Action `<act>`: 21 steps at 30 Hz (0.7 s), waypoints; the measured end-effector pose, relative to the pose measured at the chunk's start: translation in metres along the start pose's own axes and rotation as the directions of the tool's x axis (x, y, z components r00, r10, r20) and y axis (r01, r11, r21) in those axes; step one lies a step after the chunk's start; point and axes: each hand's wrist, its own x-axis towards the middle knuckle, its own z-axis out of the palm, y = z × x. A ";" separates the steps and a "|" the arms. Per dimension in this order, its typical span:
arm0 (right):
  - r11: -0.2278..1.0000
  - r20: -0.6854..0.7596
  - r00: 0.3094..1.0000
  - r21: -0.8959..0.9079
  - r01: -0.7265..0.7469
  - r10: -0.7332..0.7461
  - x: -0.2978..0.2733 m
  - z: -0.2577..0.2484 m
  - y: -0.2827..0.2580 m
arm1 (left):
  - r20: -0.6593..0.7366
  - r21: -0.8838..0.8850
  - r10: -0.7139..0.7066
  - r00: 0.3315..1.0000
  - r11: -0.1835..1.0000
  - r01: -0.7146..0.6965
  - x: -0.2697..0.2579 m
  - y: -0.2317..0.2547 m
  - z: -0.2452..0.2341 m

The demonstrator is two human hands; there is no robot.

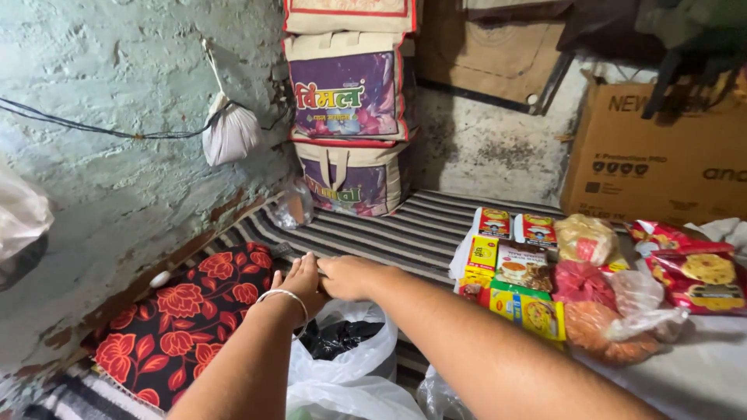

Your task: The person packs groceries into plastic bags. They open a black bag, place a white item inside, then transfer a white powdery substance from a clear bag into the black bag and tie it closed. They also handle a yellow item in a clear bag.

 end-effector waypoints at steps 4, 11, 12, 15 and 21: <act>1.000 0.026 0.999 -0.003 -0.025 0.025 0.013 0.016 0.010 | 0.046 -0.021 -0.027 0.999 0.999 0.028 0.016 -0.015 0.026; 0.998 0.047 0.997 0.033 -0.057 0.055 0.040 0.049 0.030 | 0.066 -0.102 0.034 0.997 0.994 -0.027 0.059 -0.043 0.065; 0.997 0.033 0.999 0.058 -0.045 0.043 0.045 0.055 0.032 | 0.053 -0.114 0.047 0.997 0.993 -0.041 0.062 -0.045 0.068; 0.992 0.056 0.993 0.067 -0.107 0.103 0.055 0.067 0.031 | 0.067 -0.157 0.065 0.996 0.986 -0.054 0.060 -0.047 0.060; 0.984 0.099 0.981 0.039 -0.172 0.168 0.080 0.116 0.054 | 0.198 -0.305 0.081 0.977 0.952 -0.017 0.070 -0.068 0.088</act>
